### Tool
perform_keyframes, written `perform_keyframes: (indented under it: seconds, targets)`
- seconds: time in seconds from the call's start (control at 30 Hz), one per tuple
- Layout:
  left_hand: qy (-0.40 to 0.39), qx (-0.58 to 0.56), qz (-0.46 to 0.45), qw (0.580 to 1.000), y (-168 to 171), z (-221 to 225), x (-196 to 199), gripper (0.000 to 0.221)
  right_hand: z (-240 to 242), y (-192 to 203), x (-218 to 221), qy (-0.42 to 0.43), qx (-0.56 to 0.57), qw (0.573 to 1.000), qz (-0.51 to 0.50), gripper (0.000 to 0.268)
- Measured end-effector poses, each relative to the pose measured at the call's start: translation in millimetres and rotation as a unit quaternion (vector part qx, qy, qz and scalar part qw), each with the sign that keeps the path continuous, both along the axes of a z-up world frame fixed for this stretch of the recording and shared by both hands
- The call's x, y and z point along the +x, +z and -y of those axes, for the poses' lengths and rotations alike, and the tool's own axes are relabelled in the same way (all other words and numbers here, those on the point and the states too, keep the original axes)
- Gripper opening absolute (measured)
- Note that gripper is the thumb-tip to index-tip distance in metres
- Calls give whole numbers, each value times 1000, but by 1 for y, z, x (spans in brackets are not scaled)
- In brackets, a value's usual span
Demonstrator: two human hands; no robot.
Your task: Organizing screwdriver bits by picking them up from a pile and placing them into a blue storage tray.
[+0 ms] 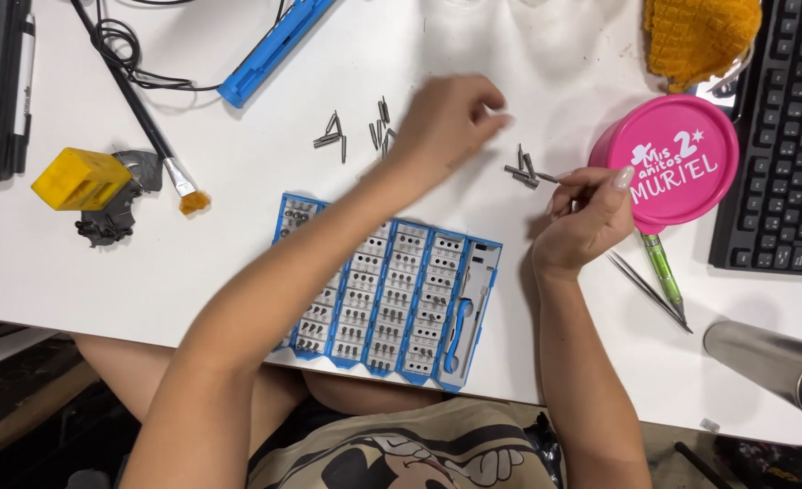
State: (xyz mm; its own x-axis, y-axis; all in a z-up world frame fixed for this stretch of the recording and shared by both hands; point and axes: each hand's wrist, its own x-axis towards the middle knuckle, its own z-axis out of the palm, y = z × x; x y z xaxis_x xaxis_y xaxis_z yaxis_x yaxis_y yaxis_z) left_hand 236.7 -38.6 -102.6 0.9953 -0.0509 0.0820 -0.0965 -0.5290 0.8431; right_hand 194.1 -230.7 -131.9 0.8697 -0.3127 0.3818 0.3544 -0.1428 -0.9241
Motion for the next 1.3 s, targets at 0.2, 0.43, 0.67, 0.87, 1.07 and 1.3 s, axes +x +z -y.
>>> perform_keyframes:
  seconds: [0.2,0.43,0.67,0.87,1.07,1.3]
  targets:
    - [5,100,-83,991,39,-58,-22,10,-22,18,-15,10,12,996,-83,58]
    - [-35,146,-30,988,30,-32,-55,20,-13,1,-8,50,-29,998,-2,57]
    - [-23,177,-3,984,20,-32,-51,20,-12,2,-8,62,-39,997,-13,59]
    - [-16,195,8,981,15,-34,-46,24,-13,1,-9,66,-46,996,-23,59]
    - [-28,195,5,980,3,-32,-43,15,-12,-3,-9,70,-39,996,-26,59]
    - [-24,198,67,978,11,-39,-54,11,-15,1,-10,86,-43,995,-32,53]
